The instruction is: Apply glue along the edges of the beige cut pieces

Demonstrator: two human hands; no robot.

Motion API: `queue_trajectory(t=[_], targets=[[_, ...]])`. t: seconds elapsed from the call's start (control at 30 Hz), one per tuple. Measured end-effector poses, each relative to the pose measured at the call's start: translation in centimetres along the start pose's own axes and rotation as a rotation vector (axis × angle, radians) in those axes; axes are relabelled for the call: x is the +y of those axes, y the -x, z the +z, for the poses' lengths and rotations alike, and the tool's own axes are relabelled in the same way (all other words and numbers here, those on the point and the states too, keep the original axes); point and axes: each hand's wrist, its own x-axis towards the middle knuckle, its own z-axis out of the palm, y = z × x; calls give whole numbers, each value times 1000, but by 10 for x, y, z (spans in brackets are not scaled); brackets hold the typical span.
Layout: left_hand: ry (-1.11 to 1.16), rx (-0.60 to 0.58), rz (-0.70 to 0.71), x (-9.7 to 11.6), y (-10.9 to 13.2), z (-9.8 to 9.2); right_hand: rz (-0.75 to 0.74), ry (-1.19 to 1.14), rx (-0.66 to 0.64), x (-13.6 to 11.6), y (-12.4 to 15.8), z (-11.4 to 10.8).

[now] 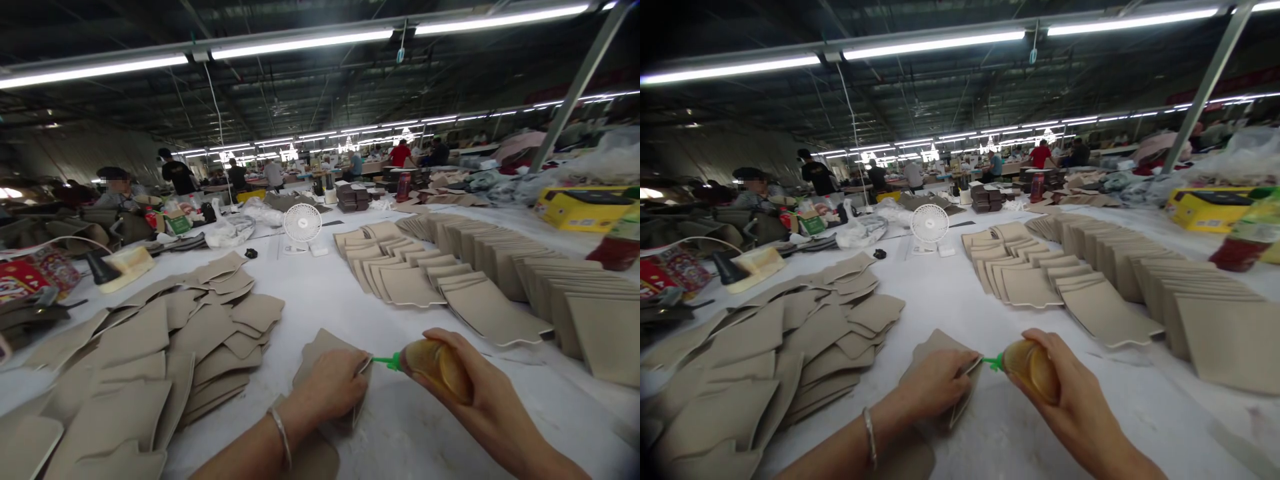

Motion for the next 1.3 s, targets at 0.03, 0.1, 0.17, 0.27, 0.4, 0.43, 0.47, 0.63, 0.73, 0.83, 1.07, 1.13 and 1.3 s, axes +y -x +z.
queue_trajectory(t=[0.03,0.1,0.17,0.27,0.4,0.43,0.47,0.63,0.73,0.83,1.07,1.13,1.3], targets=[[16,1,12,-1,0,1,11,-6,6,0,0,0],[28,8,32,-4,-1,4,24,-19,5,0,0,1],[12,18,44,-7,-1,6,52,-47,-5,0,0,1],[-5,30,54,-8,-2,10,130,-92,11,0,0,1],[6,31,51,-9,-2,12,165,-93,64,3,1,2],[3,29,49,-9,-2,13,171,-98,59,4,1,2],[-2,26,47,-9,-2,13,184,-113,46,4,2,1],[-20,0,32,-6,0,11,288,-194,9,4,0,-1],[-23,-11,21,-4,2,8,297,-160,82,2,-2,-2],[-38,-21,13,-3,4,8,285,-164,76,2,1,-1],[-51,-33,-5,-1,5,6,339,-229,74,6,0,0],[-59,-38,-19,1,6,4,355,-244,58,7,0,1],[-53,-32,-16,3,10,3,402,-368,-60,9,7,1]])
